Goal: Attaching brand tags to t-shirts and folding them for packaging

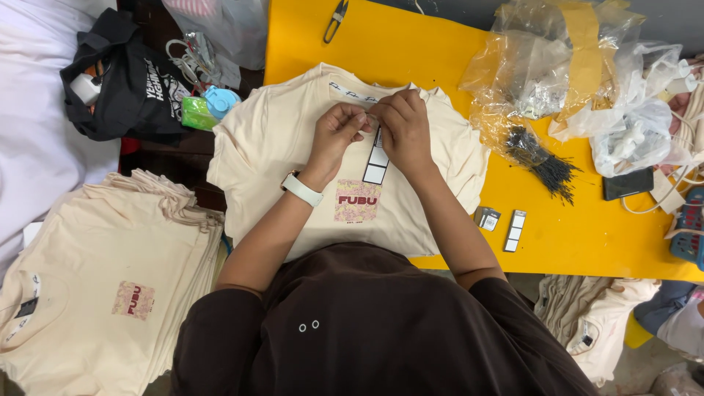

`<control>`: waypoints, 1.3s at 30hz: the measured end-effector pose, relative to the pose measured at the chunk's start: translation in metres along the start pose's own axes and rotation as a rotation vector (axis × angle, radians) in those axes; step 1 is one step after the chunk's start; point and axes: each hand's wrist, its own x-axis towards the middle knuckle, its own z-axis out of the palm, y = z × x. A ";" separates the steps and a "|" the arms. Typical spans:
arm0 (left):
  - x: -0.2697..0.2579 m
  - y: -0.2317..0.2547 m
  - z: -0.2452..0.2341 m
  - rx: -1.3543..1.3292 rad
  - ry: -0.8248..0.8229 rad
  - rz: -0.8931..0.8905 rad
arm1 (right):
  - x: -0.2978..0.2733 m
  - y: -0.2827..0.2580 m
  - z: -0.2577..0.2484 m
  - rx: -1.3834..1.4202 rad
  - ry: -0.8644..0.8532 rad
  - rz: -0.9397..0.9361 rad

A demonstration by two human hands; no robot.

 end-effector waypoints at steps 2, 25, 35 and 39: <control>-0.002 0.004 -0.001 -0.005 -0.010 -0.016 | 0.002 -0.003 -0.004 0.087 0.001 0.032; 0.011 -0.002 -0.030 -0.104 -0.147 -0.186 | -0.031 -0.004 0.007 0.163 -0.076 0.030; -0.146 0.077 -0.184 0.590 0.123 0.480 | -0.288 0.003 -0.151 -0.004 -0.032 1.197; -0.193 0.072 -0.230 0.643 0.306 0.388 | -0.327 0.011 -0.114 0.010 -0.032 1.156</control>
